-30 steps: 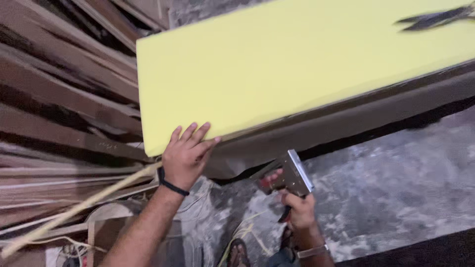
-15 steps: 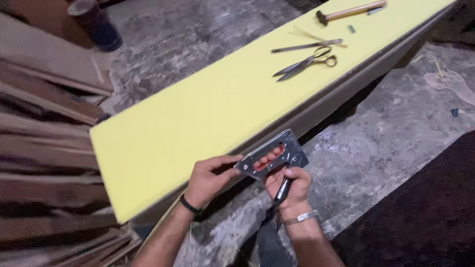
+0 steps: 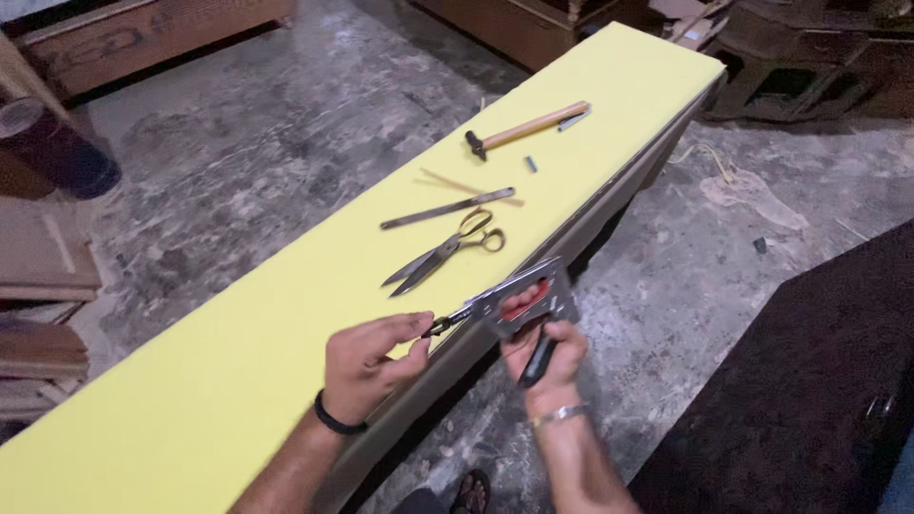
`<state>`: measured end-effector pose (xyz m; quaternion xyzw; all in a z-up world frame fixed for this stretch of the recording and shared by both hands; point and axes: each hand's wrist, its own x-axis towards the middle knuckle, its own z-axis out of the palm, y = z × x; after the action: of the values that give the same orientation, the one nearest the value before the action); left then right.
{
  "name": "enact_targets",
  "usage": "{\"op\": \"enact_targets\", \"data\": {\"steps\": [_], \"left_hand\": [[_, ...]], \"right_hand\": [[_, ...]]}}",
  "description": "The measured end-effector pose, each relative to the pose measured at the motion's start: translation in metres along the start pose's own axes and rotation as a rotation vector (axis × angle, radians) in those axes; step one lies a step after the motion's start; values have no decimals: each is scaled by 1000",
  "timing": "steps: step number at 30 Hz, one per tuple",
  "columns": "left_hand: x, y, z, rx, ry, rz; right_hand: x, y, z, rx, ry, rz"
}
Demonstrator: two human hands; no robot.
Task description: The person staples a beige fabric over a yellow foam board using a manual staple gun. They also cut a thin wooden strip with scissors and staple it along the edge of the board.
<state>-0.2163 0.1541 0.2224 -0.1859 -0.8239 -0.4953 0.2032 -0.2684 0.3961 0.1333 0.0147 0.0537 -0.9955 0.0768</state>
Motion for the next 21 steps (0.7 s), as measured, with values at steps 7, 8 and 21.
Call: {"op": "enact_targets", "data": {"steps": [7,8,21], "left_hand": [[110,-91,33,-435,-382,-127],[127,-112,49,-332,-324,-298],[342,-304,336,401,-249,-714]], "right_hand": [[97,-89,-32,-52,-106,-60],[111,-100,-39,-48,-120,-58],[232,-235,-62,-228,-110,285]]}}
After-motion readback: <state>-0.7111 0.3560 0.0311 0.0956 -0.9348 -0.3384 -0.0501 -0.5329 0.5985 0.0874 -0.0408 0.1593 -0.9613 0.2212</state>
